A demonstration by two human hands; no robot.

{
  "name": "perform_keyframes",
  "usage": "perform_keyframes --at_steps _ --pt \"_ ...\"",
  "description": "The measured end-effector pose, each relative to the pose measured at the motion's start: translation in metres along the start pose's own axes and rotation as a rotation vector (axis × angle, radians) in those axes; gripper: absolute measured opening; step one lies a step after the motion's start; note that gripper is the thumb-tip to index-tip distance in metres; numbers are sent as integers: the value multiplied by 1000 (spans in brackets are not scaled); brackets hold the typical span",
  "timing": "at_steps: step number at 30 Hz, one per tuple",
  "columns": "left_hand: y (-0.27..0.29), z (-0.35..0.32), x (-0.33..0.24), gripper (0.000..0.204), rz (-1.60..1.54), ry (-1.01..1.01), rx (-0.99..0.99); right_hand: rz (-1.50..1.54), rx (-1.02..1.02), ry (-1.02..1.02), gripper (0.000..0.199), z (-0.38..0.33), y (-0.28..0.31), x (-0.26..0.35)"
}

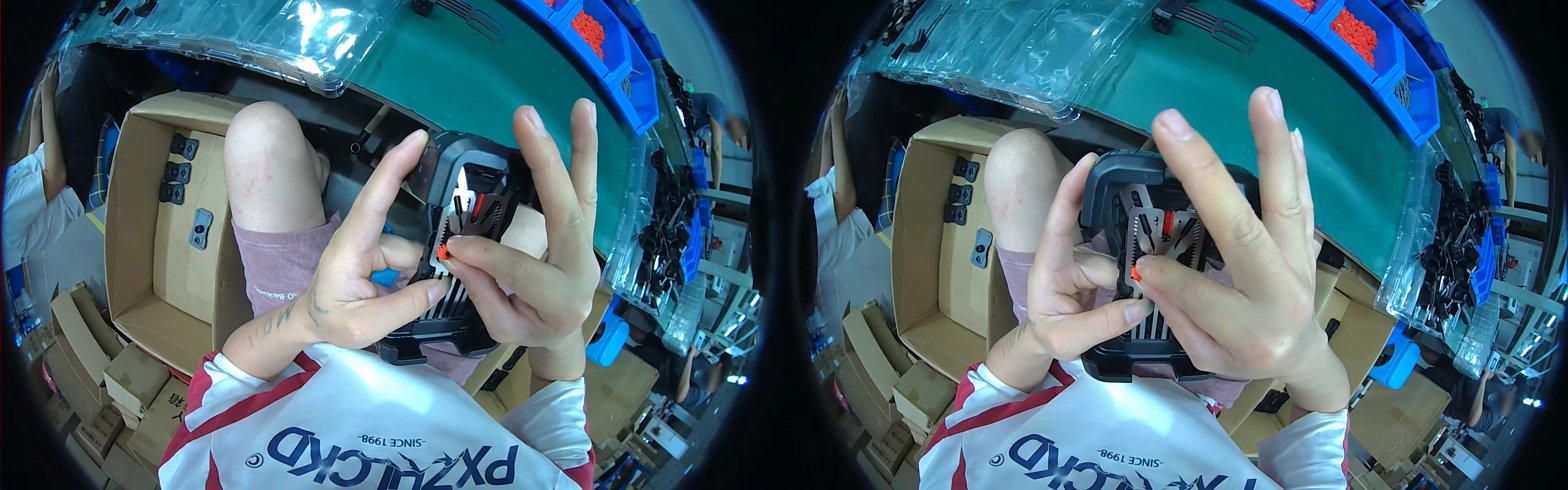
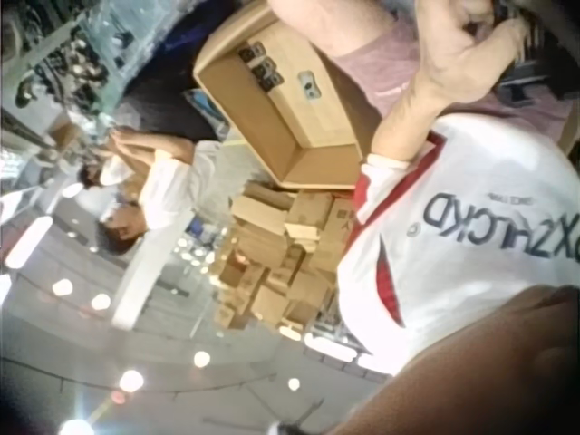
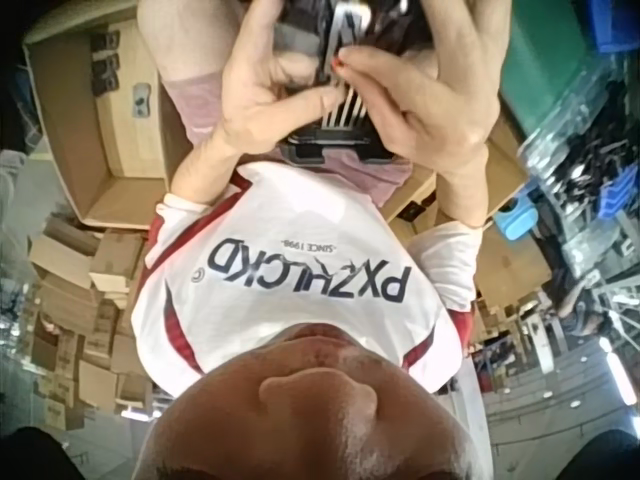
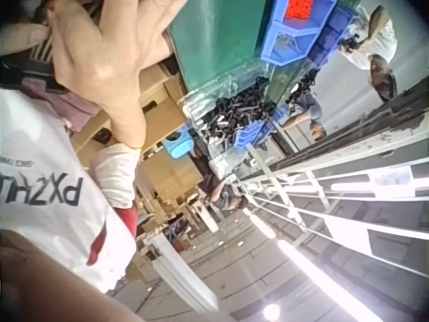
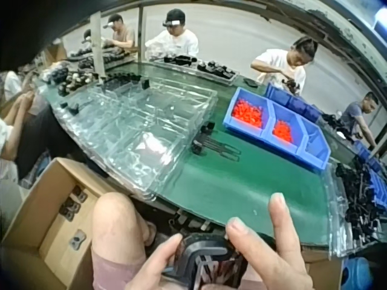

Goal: Assembling plastic phone holders by attaching various parts and small red components.

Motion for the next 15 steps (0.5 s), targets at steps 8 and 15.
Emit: perform_keyframes --at_steps 8,15 --pt "6 -7 -5 86 40 -37 -12 53 -192 36 15 14 27 -5" --pt "1 -7 -12 90 1 -112 123 -520 -342 -490 33 90 82 -236"
Point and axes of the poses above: each hand's wrist, its own z-axis towards the middle knuckle, its own y-axis out of the back of the hand, x = y × z, the point moved 8 cm from there along z, towards the middle knuckle, and after that the axes turned 1 degree about x, right-handed, at the moved point
